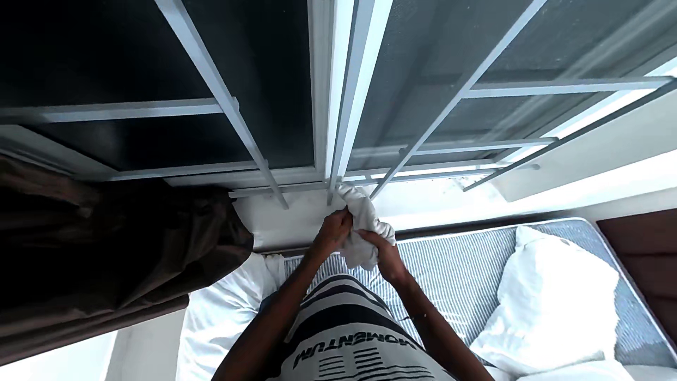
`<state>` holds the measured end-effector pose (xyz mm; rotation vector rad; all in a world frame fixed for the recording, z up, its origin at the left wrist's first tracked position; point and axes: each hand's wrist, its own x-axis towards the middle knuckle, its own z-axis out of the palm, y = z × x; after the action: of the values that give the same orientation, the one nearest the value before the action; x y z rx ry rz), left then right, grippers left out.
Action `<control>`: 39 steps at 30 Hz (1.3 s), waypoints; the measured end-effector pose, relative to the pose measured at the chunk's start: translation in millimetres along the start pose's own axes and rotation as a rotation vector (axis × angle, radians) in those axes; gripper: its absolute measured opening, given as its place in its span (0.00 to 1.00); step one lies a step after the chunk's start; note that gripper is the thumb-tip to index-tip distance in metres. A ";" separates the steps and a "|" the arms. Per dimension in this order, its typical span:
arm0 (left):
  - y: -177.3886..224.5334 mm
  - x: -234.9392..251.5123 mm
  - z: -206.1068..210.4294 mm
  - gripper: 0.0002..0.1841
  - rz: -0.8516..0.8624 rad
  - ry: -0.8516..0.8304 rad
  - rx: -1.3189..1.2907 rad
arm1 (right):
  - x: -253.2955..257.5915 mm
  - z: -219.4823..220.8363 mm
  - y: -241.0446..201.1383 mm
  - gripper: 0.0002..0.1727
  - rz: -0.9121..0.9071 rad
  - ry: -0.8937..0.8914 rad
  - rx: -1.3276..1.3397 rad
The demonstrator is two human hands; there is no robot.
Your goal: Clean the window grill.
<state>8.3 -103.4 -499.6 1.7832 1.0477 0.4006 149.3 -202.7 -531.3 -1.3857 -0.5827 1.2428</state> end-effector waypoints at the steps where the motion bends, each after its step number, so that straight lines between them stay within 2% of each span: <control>1: -0.4 -0.6 -0.5 0.21 -0.017 -0.022 -0.001 | 1.8 -2.3 -1.1 0.18 0.006 -0.007 -0.002; 4: -5.7 0.7 0.2 0.22 -0.058 -0.014 0.013 | 19.2 -2.7 -4.2 0.14 0.049 -0.050 -0.035; 8: -18.2 1.0 -5.2 0.19 -0.101 0.121 0.023 | 42.0 19.2 -20.9 0.16 0.090 -0.074 -0.125; 11: -43.9 13.8 -14.8 0.17 -0.126 0.248 -0.014 | 52.7 30.8 -24.4 0.20 0.090 -0.099 -0.176; 13: -68.7 33.1 -19.0 0.16 -0.105 0.343 -0.014 | 80.6 30.6 -7.1 0.20 0.046 -0.084 -0.167; 16: -80.0 49.1 -29.0 0.17 -0.026 0.342 0.020 | 95.4 35.2 -9.9 0.26 0.154 -0.043 -0.203; 19: -81.9 62.6 -30.7 0.15 0.014 0.319 0.019 | 113.0 27.4 0.6 0.31 0.131 -0.073 -0.215; 28: -85.7 61.3 -15.1 0.10 0.020 0.449 -0.008 | 115.3 22.5 -11.7 0.29 0.119 -0.140 -0.364; 31: -87.3 55.7 -15.2 0.08 0.052 0.470 0.051 | 123.5 18.5 -18.4 0.23 0.037 -0.185 -0.536; 34: -71.4 30.6 -19.8 0.07 0.021 0.425 0.129 | 122.1 14.3 -25.5 0.17 -0.098 -0.192 -0.687; 39: -78.3 27.5 -28.1 0.08 -0.126 0.420 0.264 | 113.8 10.4 -7.6 0.13 -0.398 -0.066 -0.582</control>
<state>-31.8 -54.3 -560.0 1.8948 1.5589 0.5973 178.7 -96.2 -561.4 -1.5953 -1.2716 0.8243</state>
